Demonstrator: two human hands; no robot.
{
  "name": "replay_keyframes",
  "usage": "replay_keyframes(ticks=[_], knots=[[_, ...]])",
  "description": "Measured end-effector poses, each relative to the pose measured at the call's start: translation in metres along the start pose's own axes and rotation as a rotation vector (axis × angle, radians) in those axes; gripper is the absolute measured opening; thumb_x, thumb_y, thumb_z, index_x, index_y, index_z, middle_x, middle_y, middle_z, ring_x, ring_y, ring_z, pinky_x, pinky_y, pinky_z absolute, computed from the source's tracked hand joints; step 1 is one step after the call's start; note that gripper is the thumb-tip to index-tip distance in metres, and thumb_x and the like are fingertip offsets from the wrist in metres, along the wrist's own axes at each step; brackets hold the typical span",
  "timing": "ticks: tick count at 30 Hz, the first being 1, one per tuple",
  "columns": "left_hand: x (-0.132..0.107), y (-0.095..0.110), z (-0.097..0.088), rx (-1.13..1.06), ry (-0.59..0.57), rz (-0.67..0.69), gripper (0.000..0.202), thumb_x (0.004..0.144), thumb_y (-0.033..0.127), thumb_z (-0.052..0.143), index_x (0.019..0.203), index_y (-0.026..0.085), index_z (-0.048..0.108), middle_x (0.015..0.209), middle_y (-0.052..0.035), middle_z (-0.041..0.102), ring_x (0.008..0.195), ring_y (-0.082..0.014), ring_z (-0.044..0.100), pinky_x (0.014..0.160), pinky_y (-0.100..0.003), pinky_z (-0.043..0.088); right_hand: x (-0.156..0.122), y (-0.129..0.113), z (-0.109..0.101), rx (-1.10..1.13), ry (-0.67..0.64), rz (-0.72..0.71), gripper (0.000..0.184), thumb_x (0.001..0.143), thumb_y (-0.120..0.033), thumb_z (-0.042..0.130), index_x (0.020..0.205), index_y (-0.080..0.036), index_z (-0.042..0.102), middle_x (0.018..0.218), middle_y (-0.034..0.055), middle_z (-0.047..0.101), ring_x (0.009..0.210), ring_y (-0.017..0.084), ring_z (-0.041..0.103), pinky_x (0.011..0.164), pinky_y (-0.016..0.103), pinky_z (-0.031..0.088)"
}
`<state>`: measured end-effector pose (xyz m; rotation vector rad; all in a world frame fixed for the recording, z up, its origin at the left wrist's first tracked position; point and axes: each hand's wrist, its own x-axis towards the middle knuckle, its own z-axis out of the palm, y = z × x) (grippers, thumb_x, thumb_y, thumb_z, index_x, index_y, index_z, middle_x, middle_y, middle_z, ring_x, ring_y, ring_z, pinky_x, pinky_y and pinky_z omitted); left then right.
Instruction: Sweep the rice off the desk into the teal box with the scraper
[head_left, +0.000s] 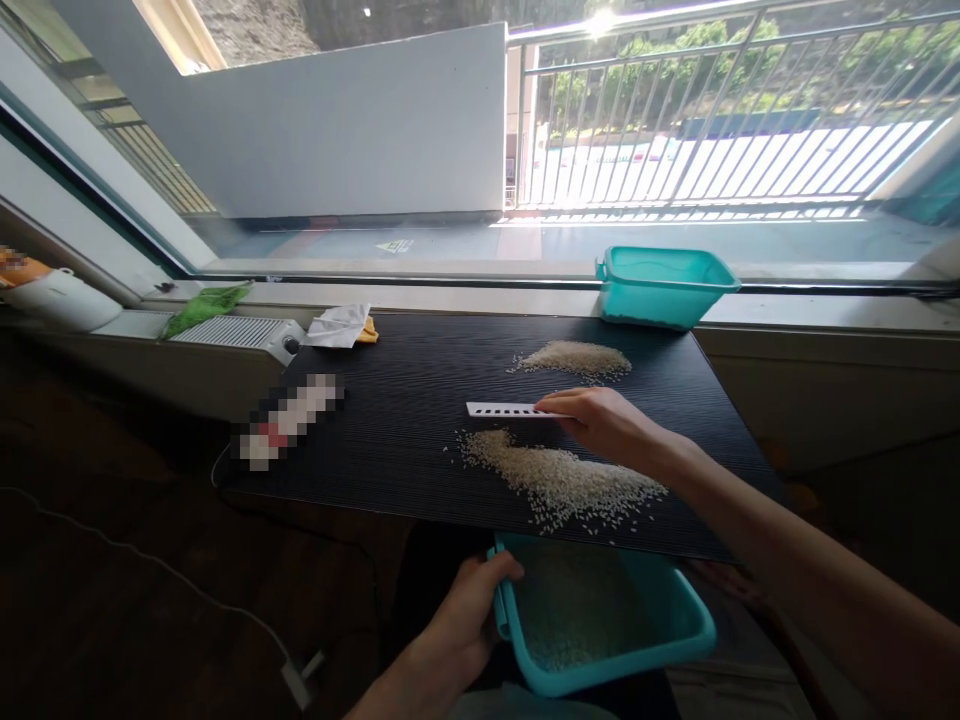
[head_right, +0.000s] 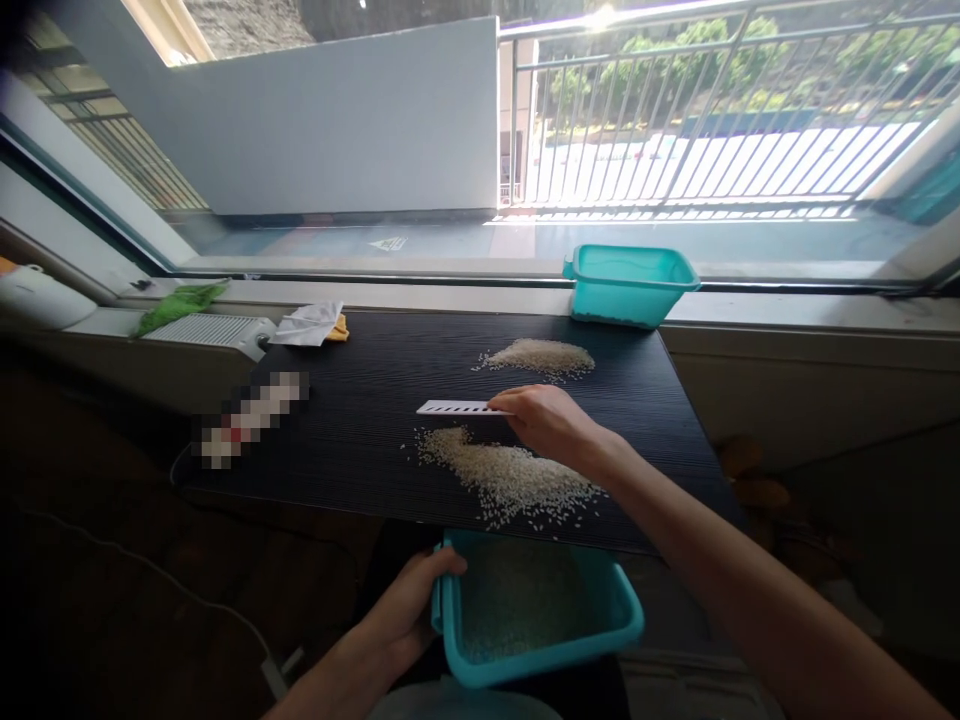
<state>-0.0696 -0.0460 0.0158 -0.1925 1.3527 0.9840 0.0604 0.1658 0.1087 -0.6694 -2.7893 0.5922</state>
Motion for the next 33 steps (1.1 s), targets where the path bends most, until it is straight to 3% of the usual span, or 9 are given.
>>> replay_keyframes(ticks=[3, 9, 11, 15, 20, 25, 29, 33], knots=[[-0.003, 0.003, -0.005, -0.027, -0.016, 0.032, 0.015, 0.058, 0.015, 0.066, 0.072, 0.013, 0.061, 0.062, 0.0000, 0.058, 0.056, -0.0128, 0.054, 0.054, -0.024, 0.043, 0.000, -0.009, 0.009, -0.018, -0.016, -0.019, 0.038, 0.086, -0.005, 0.047, 0.109, -0.018, 0.074, 0.112, 0.0104, 0.077, 0.096, 0.025, 0.074, 0.079, 0.033, 0.057], [-0.005, 0.010, -0.008, -0.008, -0.062, 0.048, 0.019, 0.055, 0.016, 0.067, 0.073, 0.013, 0.062, 0.062, -0.0005, 0.059, 0.055, -0.0128, 0.052, 0.051, -0.024, 0.041, -0.038, -0.032, 0.008, -0.044, -0.040, -0.031, 0.041, 0.082, -0.003, 0.048, 0.110, -0.019, 0.074, 0.112, 0.0086, 0.077, 0.095, 0.022, 0.074, 0.079, 0.030, 0.058], [-0.006, 0.011, -0.008, 0.002, -0.076, 0.044, 0.017, 0.056, 0.017, 0.067, 0.073, 0.013, 0.061, 0.061, 0.0000, 0.057, 0.055, -0.0127, 0.052, 0.050, -0.023, 0.040, -0.044, -0.025, 0.000, -0.069, -0.003, 0.011, 0.040, 0.085, -0.006, 0.047, 0.112, -0.019, 0.073, 0.113, 0.0097, 0.077, 0.098, 0.023, 0.074, 0.082, 0.031, 0.058], [-0.005, 0.010, -0.009, 0.032, -0.034, 0.017, 0.011, 0.063, 0.014, 0.066, 0.069, 0.015, 0.058, 0.060, 0.0010, 0.055, 0.054, -0.0121, 0.051, 0.055, -0.024, 0.044, -0.046, 0.012, -0.019, -0.156, 0.107, 0.148, 0.037, 0.093, -0.016, 0.043, 0.114, -0.016, 0.073, 0.115, 0.0139, 0.076, 0.104, 0.029, 0.072, 0.086, 0.039, 0.057], [-0.003, 0.005, -0.002, 0.030, 0.053, 0.004, 0.010, 0.067, 0.014, 0.066, 0.070, 0.015, 0.056, 0.059, 0.0019, 0.055, 0.052, -0.0117, 0.051, 0.058, -0.026, 0.046, -0.056, 0.037, -0.023, -0.171, 0.104, 0.200, 0.037, 0.091, -0.015, 0.044, 0.112, -0.017, 0.074, 0.113, 0.0127, 0.077, 0.102, 0.029, 0.072, 0.085, 0.038, 0.058], [0.004, -0.003, 0.013, 0.046, 0.004, 0.027, 0.018, 0.060, 0.014, 0.072, 0.066, 0.015, 0.056, 0.055, 0.0036, 0.052, 0.048, -0.0097, 0.048, 0.052, -0.023, 0.041, -0.106, 0.030, -0.027, -0.082, 0.080, 0.202, 0.036, 0.092, -0.019, 0.044, 0.113, -0.020, 0.074, 0.113, 0.0081, 0.077, 0.101, 0.025, 0.073, 0.088, 0.034, 0.058], [0.013, -0.015, 0.032, 0.095, -0.043, 0.011, 0.017, 0.059, 0.015, 0.072, 0.063, 0.015, 0.056, 0.055, 0.0024, 0.054, 0.047, -0.0100, 0.049, 0.053, -0.023, 0.042, -0.159, 0.038, -0.044, -0.065, 0.121, 0.302, 0.036, 0.095, -0.030, 0.042, 0.106, -0.023, 0.075, 0.107, 0.0080, 0.079, 0.092, 0.026, 0.075, 0.077, 0.032, 0.061], [0.019, -0.028, 0.052, 0.136, -0.064, -0.009, 0.012, 0.062, 0.016, 0.069, 0.062, 0.015, 0.057, 0.053, 0.0027, 0.053, 0.046, -0.0103, 0.049, 0.053, -0.024, 0.042, -0.200, 0.044, -0.047, -0.073, 0.173, 0.406, 0.036, 0.092, -0.029, 0.044, 0.108, -0.022, 0.076, 0.108, 0.0106, 0.078, 0.095, 0.028, 0.074, 0.083, 0.036, 0.061]])
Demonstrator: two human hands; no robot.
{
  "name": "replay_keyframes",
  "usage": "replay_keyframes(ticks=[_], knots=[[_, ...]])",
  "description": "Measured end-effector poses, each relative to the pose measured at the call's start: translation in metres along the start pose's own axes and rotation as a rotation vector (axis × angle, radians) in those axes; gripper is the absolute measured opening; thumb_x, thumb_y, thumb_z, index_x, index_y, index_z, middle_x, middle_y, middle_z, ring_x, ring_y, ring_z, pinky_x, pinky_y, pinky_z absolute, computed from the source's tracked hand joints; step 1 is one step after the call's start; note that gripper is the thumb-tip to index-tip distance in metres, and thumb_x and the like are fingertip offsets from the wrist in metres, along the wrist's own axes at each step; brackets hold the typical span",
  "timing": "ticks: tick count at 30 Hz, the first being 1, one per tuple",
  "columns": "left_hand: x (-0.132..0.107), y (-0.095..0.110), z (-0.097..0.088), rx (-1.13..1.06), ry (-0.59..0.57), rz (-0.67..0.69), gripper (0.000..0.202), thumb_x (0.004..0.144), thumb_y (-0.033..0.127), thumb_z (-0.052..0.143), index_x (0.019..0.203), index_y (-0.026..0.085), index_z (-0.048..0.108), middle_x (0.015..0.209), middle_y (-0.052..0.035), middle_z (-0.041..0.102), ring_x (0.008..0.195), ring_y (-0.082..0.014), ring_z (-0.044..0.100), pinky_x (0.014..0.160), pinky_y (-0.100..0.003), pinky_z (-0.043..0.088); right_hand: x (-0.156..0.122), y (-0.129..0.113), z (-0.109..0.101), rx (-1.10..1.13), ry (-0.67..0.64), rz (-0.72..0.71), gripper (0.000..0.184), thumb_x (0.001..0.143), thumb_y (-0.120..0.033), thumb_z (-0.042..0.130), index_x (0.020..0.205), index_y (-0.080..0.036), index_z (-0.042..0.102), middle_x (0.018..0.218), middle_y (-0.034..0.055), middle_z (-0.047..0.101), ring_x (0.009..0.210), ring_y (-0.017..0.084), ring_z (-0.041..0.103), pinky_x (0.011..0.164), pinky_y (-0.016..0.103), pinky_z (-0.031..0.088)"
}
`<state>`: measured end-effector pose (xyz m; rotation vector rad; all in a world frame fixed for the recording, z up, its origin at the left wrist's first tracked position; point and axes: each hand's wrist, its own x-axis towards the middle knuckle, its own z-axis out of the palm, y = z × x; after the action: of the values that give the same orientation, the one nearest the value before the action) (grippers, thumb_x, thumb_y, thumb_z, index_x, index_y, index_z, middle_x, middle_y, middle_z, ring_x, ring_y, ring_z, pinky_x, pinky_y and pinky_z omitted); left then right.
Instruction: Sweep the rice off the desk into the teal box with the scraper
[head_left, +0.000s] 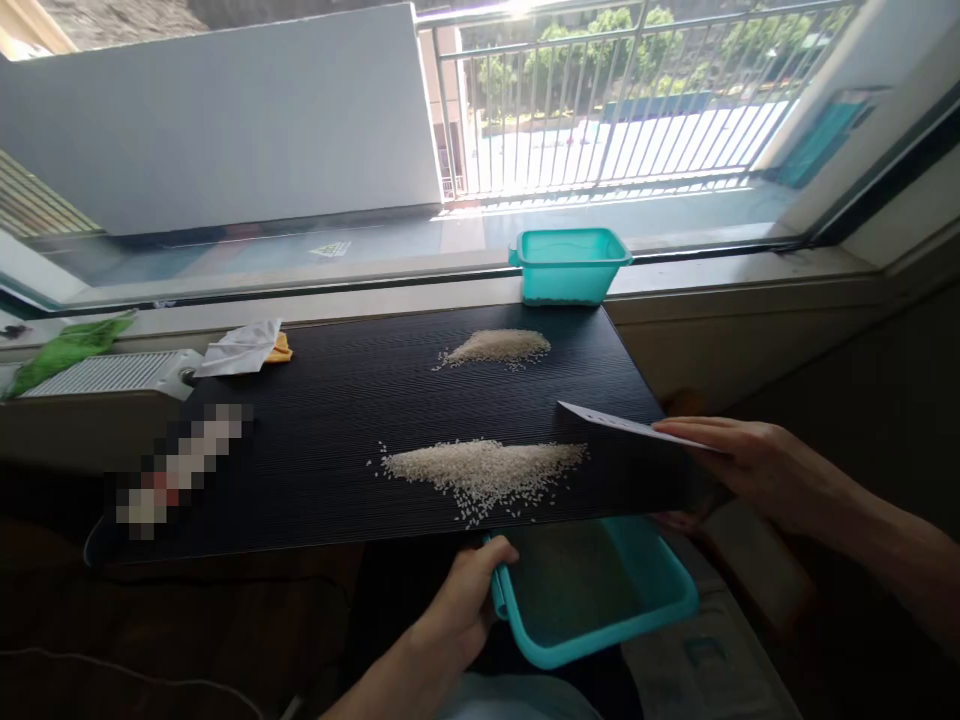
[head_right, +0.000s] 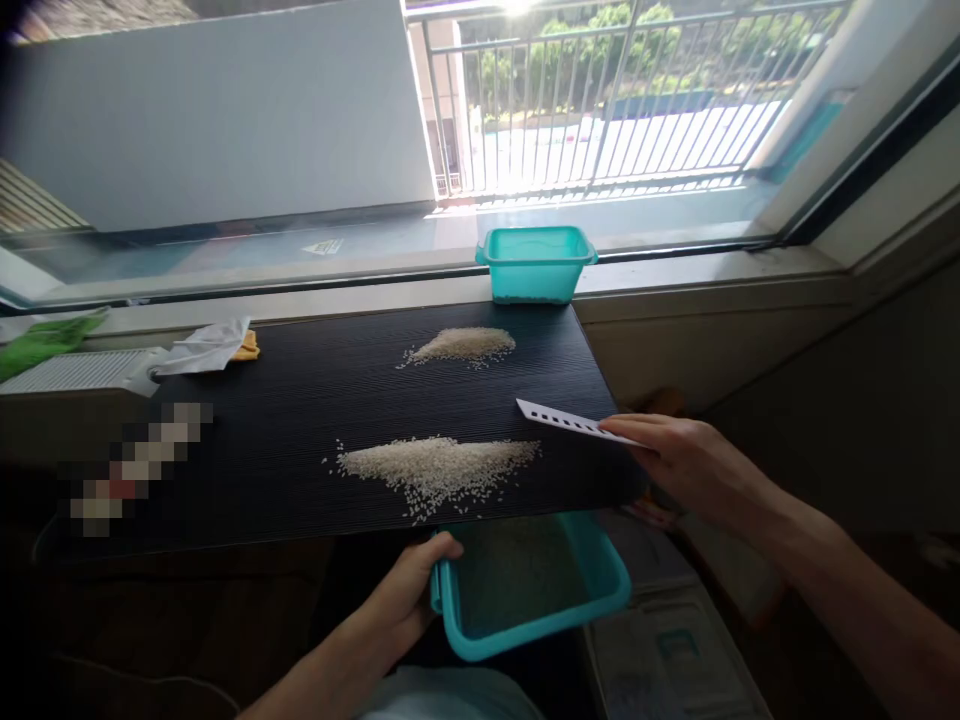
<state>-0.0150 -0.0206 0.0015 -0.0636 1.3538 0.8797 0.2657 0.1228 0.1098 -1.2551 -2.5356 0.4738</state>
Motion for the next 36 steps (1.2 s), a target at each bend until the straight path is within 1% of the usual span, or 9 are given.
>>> replay_keyframes(ticks=[3, 5, 8, 11, 14, 17, 21, 25, 36], knots=[[0.000, -0.005, 0.013, 0.019, 0.014, -0.011, 0.014, 0.064, 0.015, 0.069, 0.061, 0.016, 0.056, 0.052, 0.0032, 0.052, 0.045, -0.0100, 0.047, 0.051, -0.024, 0.041, -0.022, 0.004, 0.004, 0.014, -0.005, 0.000, 0.038, 0.089, -0.025, 0.046, 0.113, -0.021, 0.075, 0.114, 0.0119, 0.076, 0.099, 0.029, 0.073, 0.086, 0.038, 0.061], [-0.001, -0.006, 0.018, 0.012, 0.028, -0.019, 0.014, 0.064, 0.014, 0.070, 0.061, 0.016, 0.055, 0.052, 0.0030, 0.053, 0.045, -0.0104, 0.048, 0.051, -0.024, 0.041, -0.037, 0.002, 0.006, 0.035, -0.013, -0.023, 0.040, 0.087, -0.021, 0.048, 0.117, -0.026, 0.074, 0.117, 0.0100, 0.075, 0.101, 0.028, 0.073, 0.086, 0.038, 0.062], [-0.004, -0.006, 0.022, -0.004, 0.040, -0.025, 0.011, 0.066, 0.013, 0.067, 0.062, 0.016, 0.056, 0.054, 0.0015, 0.055, 0.048, -0.0118, 0.052, 0.053, -0.024, 0.044, -0.058, -0.005, 0.005, 0.089, -0.015, -0.053, 0.050, 0.086, -0.014, 0.048, 0.125, -0.039, 0.068, 0.118, 0.0041, 0.075, 0.101, 0.026, 0.073, 0.084, 0.037, 0.063], [-0.006, -0.004, 0.023, 0.006, 0.040, -0.040, 0.010, 0.068, 0.010, 0.063, 0.062, 0.015, 0.057, 0.054, 0.0010, 0.056, 0.048, -0.0115, 0.051, 0.053, -0.024, 0.045, -0.076, -0.014, -0.003, 0.127, -0.030, -0.083, 0.061, 0.087, -0.015, 0.050, 0.134, -0.053, 0.055, 0.117, -0.0016, 0.075, 0.097, 0.025, 0.074, 0.078, 0.034, 0.065], [-0.009, -0.001, 0.023, 0.022, 0.047, -0.042, 0.010, 0.069, 0.008, 0.061, 0.062, 0.014, 0.058, 0.055, -0.0005, 0.058, 0.048, -0.0114, 0.051, 0.054, -0.024, 0.046, -0.085, -0.020, -0.013, 0.132, -0.080, -0.106, 0.062, 0.088, -0.020, 0.052, 0.136, -0.059, 0.049, 0.116, -0.0046, 0.075, 0.094, 0.023, 0.075, 0.077, 0.030, 0.065], [-0.011, 0.001, 0.024, 0.030, 0.042, -0.038, 0.010, 0.070, 0.006, 0.059, 0.062, 0.013, 0.059, 0.056, -0.0018, 0.059, 0.050, -0.0120, 0.053, 0.055, -0.024, 0.046, -0.079, -0.018, -0.017, 0.143, -0.075, -0.070, 0.057, 0.087, -0.022, 0.053, 0.132, -0.057, 0.055, 0.117, -0.0048, 0.075, 0.097, 0.023, 0.074, 0.081, 0.030, 0.064], [-0.014, 0.000, 0.023, 0.054, 0.065, -0.035, 0.015, 0.073, 0.008, 0.058, 0.060, 0.013, 0.057, 0.053, -0.0001, 0.054, 0.047, -0.0115, 0.051, 0.050, -0.023, 0.043, -0.050, -0.009, -0.011, 0.101, -0.014, -0.006, 0.042, 0.088, -0.023, 0.047, 0.121, -0.033, 0.071, 0.116, 0.0041, 0.076, 0.101, 0.026, 0.073, 0.087, 0.037, 0.061], [-0.014, -0.003, 0.019, 0.062, 0.093, -0.034, 0.014, 0.074, 0.010, 0.060, 0.061, 0.015, 0.056, 0.053, 0.0009, 0.053, 0.047, -0.0114, 0.051, 0.049, -0.023, 0.042, -0.029, -0.007, -0.005, 0.071, -0.072, -0.032, 0.042, 0.087, -0.020, 0.044, 0.117, -0.019, 0.074, 0.115, 0.0107, 0.076, 0.102, 0.027, 0.072, 0.089, 0.037, 0.059], [-0.014, -0.004, 0.015, 0.053, 0.065, -0.044, 0.009, 0.073, 0.008, 0.059, 0.068, 0.014, 0.057, 0.056, 0.0013, 0.054, 0.049, -0.0103, 0.050, 0.052, -0.021, 0.043, -0.074, -0.026, -0.023, 0.180, -0.143, -0.095, 0.038, 0.086, -0.026, 0.056, 0.119, -0.039, 0.073, 0.107, 0.0014, 0.079, 0.087, 0.024, 0.077, 0.073, 0.027, 0.064]])
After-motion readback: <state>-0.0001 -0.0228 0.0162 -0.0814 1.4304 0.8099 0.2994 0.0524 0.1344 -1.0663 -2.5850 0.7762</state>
